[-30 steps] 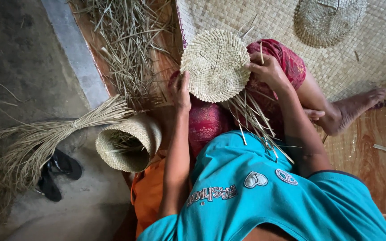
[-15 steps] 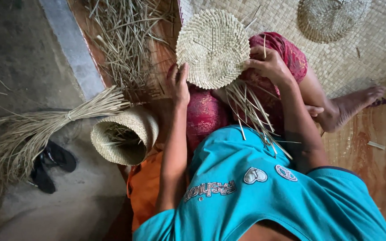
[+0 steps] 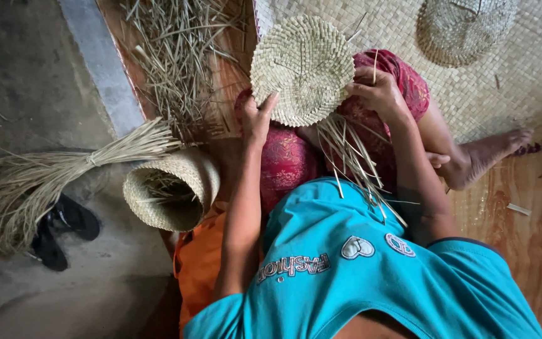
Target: A person is sitting on the floor weaving a circular fan from dried plant fibers, tucking the ends to secure the weave.
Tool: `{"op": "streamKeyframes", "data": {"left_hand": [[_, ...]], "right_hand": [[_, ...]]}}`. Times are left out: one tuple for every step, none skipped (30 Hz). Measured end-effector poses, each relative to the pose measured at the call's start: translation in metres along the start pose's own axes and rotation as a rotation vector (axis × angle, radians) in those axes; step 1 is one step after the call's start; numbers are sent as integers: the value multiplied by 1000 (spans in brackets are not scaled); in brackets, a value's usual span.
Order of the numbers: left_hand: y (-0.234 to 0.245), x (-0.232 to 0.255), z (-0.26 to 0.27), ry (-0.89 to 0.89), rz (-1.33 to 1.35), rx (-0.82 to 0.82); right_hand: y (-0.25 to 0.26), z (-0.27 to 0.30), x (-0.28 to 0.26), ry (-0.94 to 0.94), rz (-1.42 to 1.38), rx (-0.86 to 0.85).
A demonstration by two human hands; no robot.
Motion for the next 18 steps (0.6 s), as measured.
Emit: {"op": "streamKeyframes", "data": {"left_hand": [[2, 2, 0, 17, 1, -11], [3, 5, -1, 31, 2, -22], [5, 4, -2, 31, 4, -19], [7, 3, -2, 43, 11, -31], [10, 1, -1, 55, 18, -42], [12, -9, -5, 55, 19, -38], [14, -19, -8, 62, 22, -37], [16, -29, -12, 69, 24, -38], [14, -18, -9, 69, 26, -35], [12, -7, -6, 76, 60, -47], [10, 4, -3, 83, 95, -59], [11, 0, -3, 83, 95, -59], [12, -3, -3, 90, 91, -66], [12, -7, -5, 96, 88, -73], [10, -13, -5, 93, 89, -74], [9, -18, -6, 86, 90, -72], [8, -24, -7, 79, 92, -69], [6, -16, -6, 78, 93, -73]], "right_hand": [[0, 1, 0, 3, -6, 3], [0, 0, 0, 9, -13, 7], [0, 1, -3, 9, -10, 5], [-1, 2, -6, 13, -8, -2], [-2, 4, -8, 17, -6, -9], [-3, 3, -7, 17, -3, -13], [-3, 2, -6, 27, 7, -16], [-3, 1, -5, 37, 16, -18], [0, -2, -2, 38, 18, -21], [2, -5, 2, 34, 6, -44], [5, -7, 7, 31, -6, -68], [2, -4, 4, 31, -6, -68], [0, -2, 2, 41, 20, -46], [-1, 0, -2, 54, 46, -23], [-2, 1, -3, 56, 46, -21], [-2, 3, -4, 65, 44, -5], [-1, 4, -5, 73, 43, 11], [0, 2, -1, 74, 42, 15]]}}
Point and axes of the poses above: each hand's wrist, its own z-axis away from the middle knuckle, its own y-axis out of the back of the hand, x = y × z, the point moved 4 cm from there along -z, towards the middle knuckle, and after that the axes turned 3 degrees about -x, right-handed, at the moved point
